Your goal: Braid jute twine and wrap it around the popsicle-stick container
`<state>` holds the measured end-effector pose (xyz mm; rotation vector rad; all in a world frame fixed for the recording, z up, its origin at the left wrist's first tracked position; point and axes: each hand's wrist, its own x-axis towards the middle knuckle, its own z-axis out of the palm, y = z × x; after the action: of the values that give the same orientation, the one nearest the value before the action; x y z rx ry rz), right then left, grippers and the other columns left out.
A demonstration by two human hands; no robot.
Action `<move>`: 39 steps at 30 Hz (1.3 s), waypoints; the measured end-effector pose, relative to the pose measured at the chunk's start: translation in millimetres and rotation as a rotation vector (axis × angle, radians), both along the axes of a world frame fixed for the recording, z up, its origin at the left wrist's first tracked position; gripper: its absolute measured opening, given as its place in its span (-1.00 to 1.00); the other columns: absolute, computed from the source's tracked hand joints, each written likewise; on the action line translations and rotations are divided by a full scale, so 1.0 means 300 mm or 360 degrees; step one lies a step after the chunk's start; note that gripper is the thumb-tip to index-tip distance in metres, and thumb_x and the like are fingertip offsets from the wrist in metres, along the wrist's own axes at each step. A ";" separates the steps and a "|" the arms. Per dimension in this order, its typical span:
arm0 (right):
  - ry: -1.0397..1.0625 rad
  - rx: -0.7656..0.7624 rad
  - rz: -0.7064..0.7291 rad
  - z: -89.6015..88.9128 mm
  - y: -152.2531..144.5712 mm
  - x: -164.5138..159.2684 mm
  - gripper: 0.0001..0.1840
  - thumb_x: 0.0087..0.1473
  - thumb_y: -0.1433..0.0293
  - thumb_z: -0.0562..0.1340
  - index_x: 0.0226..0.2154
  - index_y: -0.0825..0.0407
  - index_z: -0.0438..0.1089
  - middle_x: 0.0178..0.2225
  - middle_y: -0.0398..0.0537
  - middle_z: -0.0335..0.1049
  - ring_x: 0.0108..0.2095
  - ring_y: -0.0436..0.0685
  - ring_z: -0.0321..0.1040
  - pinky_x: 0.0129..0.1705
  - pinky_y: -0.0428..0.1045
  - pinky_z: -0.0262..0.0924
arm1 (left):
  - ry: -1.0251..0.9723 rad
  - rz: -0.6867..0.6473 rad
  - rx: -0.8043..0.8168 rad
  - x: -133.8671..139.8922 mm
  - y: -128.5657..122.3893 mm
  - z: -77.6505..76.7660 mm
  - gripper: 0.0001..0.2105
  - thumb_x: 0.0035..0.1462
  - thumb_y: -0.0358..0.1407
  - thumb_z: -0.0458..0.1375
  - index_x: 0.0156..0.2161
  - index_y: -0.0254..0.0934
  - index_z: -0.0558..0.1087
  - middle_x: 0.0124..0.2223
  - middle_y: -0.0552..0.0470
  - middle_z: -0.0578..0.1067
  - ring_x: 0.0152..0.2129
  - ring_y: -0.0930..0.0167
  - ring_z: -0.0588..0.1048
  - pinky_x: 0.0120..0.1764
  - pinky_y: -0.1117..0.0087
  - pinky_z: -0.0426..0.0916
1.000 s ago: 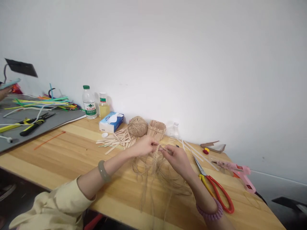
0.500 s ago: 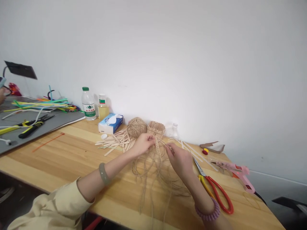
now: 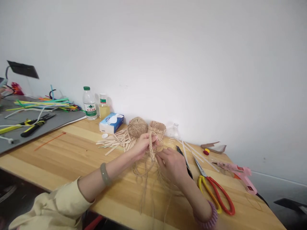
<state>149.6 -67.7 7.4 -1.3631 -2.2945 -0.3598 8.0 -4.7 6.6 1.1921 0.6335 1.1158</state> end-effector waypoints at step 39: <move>0.1346 -0.0897 0.0258 0.003 0.056 0.038 -0.73 0.09 0.23 0.01 -0.45 0.03 0.29 -0.52 -0.15 0.18 -0.48 0.01 0.10 -0.40 -0.08 0.08 | 0.0107 -0.0023 -0.0135 0.029 -0.040 -0.006 -0.79 -0.22 -0.28 0.23 -0.65 -0.39 0.35 -0.67 0.10 0.30 -0.69 0.57 0.24 -0.55 0.50 0.10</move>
<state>161.0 -50.9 8.4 -1.2053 -1.7818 0.8252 16.6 -16.7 4.9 1.1632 0.7162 1.0302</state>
